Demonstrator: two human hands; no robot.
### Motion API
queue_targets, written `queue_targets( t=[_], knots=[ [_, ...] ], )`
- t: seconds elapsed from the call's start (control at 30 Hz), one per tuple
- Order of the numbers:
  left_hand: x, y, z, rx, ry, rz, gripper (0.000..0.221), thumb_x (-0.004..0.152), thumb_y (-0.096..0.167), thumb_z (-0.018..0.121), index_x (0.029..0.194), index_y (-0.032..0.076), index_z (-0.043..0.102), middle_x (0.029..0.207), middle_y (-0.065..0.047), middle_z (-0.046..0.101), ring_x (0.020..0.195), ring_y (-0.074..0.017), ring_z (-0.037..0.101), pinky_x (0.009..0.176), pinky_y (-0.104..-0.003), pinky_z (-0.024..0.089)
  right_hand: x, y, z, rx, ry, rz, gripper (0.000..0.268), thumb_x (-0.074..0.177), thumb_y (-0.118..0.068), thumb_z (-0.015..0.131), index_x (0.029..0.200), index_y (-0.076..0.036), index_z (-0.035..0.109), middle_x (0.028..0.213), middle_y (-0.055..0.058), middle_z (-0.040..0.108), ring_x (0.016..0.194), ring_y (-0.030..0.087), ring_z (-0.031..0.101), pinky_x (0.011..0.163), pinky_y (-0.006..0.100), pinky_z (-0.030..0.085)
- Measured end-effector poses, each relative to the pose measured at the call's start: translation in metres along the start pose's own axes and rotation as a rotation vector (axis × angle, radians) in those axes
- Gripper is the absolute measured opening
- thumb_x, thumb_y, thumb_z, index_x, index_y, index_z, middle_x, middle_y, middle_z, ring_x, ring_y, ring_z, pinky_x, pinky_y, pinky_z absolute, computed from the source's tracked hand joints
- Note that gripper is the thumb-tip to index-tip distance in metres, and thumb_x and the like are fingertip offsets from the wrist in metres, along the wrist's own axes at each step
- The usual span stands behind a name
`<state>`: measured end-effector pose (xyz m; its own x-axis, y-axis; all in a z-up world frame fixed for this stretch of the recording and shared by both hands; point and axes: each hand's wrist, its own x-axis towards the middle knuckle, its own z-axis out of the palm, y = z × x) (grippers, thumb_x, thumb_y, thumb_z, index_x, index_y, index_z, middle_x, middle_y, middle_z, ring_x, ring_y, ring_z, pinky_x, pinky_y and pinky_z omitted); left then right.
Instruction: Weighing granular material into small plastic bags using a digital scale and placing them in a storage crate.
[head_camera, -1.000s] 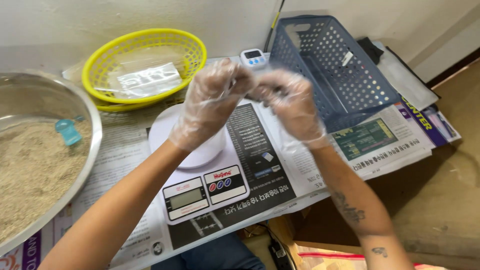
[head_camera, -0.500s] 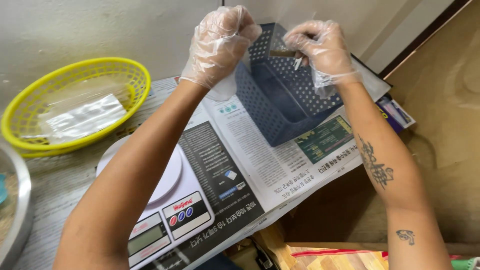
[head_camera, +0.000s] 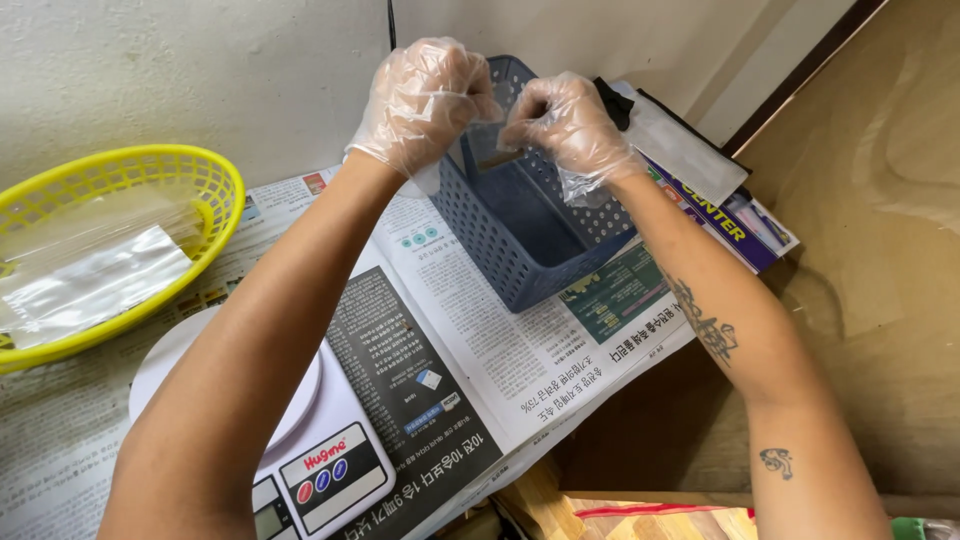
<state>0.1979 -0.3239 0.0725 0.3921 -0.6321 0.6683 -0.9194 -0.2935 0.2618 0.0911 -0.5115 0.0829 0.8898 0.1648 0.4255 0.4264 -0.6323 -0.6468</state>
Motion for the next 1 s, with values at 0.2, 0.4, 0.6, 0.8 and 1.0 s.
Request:
queue_targets(
  t=[0.2, 0.4, 0.6, 0.8, 1.0],
  knots=[
    [0.003, 0.002, -0.004, -0.039, -0.167, -0.272, 0.014, 0.085, 0.031, 0.074, 0.076, 0.021, 0.072, 0.076, -0.002, 0.069, 0.069, -0.0307, 0.062, 0.059, -0.049, 0.044, 0.020, 0.008, 0.000, -0.174, -0.146, 0.270, 0.017, 0.082, 0.007, 0.070, 0.082, -0.009, 0.075, 0.081, 0.003, 0.076, 0.075, 0.011, 0.072, 0.072, 0.025, 0.063],
    [0.011, -0.029, 0.010, 0.139, -0.252, -0.309, 0.009, 0.078, 0.028, 0.081, 0.083, 0.021, 0.080, 0.083, -0.008, 0.074, 0.076, -0.0390, 0.069, 0.066, -0.052, 0.050, 0.031, 0.013, 0.013, -0.249, -0.264, 0.370, 0.005, 0.081, -0.005, 0.075, 0.080, -0.009, 0.076, 0.076, 0.002, 0.073, 0.061, 0.011, 0.060, 0.058, 0.026, 0.050],
    [0.016, -0.031, 0.032, 0.492, -0.437, -0.283, 0.017, 0.089, 0.025, 0.062, 0.089, 0.022, 0.079, 0.092, -0.005, 0.076, 0.087, -0.0316, 0.072, 0.080, -0.048, 0.048, 0.034, 0.013, 0.034, -0.207, -0.341, 0.632, 0.010, 0.086, 0.001, 0.076, 0.080, -0.006, 0.073, 0.072, 0.006, 0.071, 0.051, 0.012, 0.056, 0.048, 0.024, 0.051],
    [0.022, -0.031, 0.035, 0.583, -0.504, -0.255, 0.015, 0.090, 0.029, 0.063, 0.096, 0.024, 0.077, 0.098, -0.005, 0.076, 0.094, -0.0292, 0.070, 0.087, -0.047, 0.043, 0.037, -0.014, 0.044, -0.226, -0.364, 0.879, 0.048, 0.081, -0.008, 0.084, 0.120, -0.011, 0.057, 0.086, 0.007, 0.062, 0.062, 0.018, 0.055, 0.049, 0.031, 0.047],
    [0.016, -0.059, 0.039, 0.593, -0.362, -0.174, 0.031, 0.106, 0.049, 0.051, 0.105, 0.026, 0.071, 0.114, -0.005, 0.072, 0.118, -0.0333, 0.058, 0.086, -0.056, 0.044, 0.052, 0.039, 0.067, -0.008, -0.475, 0.887, 0.033, 0.081, -0.002, 0.079, 0.105, 0.001, 0.057, 0.079, 0.015, 0.070, 0.059, 0.023, 0.066, 0.045, 0.032, 0.057]
  ],
)
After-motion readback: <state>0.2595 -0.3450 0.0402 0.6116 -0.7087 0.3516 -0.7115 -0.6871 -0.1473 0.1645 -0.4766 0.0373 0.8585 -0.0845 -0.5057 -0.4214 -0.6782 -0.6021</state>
